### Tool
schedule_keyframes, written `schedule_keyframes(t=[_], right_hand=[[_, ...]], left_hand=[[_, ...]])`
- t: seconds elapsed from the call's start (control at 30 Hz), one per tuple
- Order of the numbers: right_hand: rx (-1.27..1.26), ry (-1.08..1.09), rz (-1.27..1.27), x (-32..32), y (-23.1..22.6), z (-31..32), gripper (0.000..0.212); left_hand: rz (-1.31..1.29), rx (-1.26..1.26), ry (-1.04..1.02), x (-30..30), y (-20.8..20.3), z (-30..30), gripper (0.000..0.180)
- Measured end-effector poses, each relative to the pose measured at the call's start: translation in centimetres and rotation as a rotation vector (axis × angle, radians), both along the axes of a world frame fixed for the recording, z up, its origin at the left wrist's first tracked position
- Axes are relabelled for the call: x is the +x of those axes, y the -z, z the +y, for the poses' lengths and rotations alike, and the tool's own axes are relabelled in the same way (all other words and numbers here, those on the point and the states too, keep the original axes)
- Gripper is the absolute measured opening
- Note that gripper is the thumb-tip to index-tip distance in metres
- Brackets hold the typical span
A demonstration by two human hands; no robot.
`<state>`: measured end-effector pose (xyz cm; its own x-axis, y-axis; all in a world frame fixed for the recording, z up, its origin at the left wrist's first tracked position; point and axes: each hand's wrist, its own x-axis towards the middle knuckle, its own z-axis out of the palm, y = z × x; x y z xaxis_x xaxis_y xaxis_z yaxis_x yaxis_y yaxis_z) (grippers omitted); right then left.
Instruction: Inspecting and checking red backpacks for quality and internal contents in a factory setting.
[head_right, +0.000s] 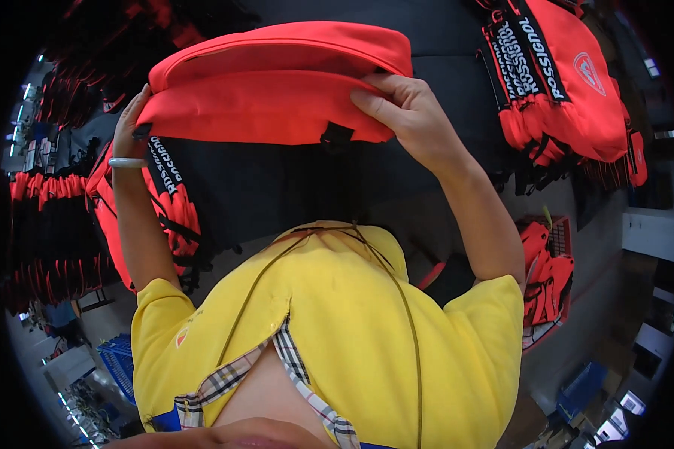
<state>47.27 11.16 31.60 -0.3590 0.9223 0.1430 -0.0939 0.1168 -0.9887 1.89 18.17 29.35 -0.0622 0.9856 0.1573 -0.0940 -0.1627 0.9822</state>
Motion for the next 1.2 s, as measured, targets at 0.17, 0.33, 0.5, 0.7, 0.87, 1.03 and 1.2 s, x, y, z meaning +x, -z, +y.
schedule_keyframes(t=[0.17, 0.33, 0.5, 0.7, 0.87, 1.03, 1.2], right_hand=[[-0.05, 0.014, 0.054, 0.6, 0.4, 1.7, 0.023], [-0.086, 0.0, 0.128, 0.8, -0.1, 3.4, 0.022], [-0.13, 0.082, 0.257, 3.1, -0.7, 5.1, 0.021], [-0.082, 0.067, 0.237, 5.7, -0.9, 7.7, 0.028], [0.544, 0.312, 0.058, 5.0, -1.6, 7.2, 0.035], [0.964, 0.447, -0.481, 4.6, -0.9, 6.2, 0.042], [0.604, 0.489, -0.119, 4.1, 0.6, 7.0, 0.022]], left_hand=[[-0.116, -0.145, 0.008, 0.4, -1.2, 1.0, 0.016], [-0.036, -0.074, -0.03, -0.4, -1.5, 2.2, 0.017], [0.791, 0.774, -0.415, 5.8, -3.1, -1.2, 0.056], [0.82, 0.905, -0.345, 10.2, -3.0, -0.6, 0.04], [0.7, 0.475, -0.288, 9.9, -4.6, 3.6, 0.02], [0.368, 0.477, -0.164, 10.4, -4.4, 6.6, 0.025], [0.423, 0.404, -0.19, 10.8, -4.2, 7.3, 0.03]])
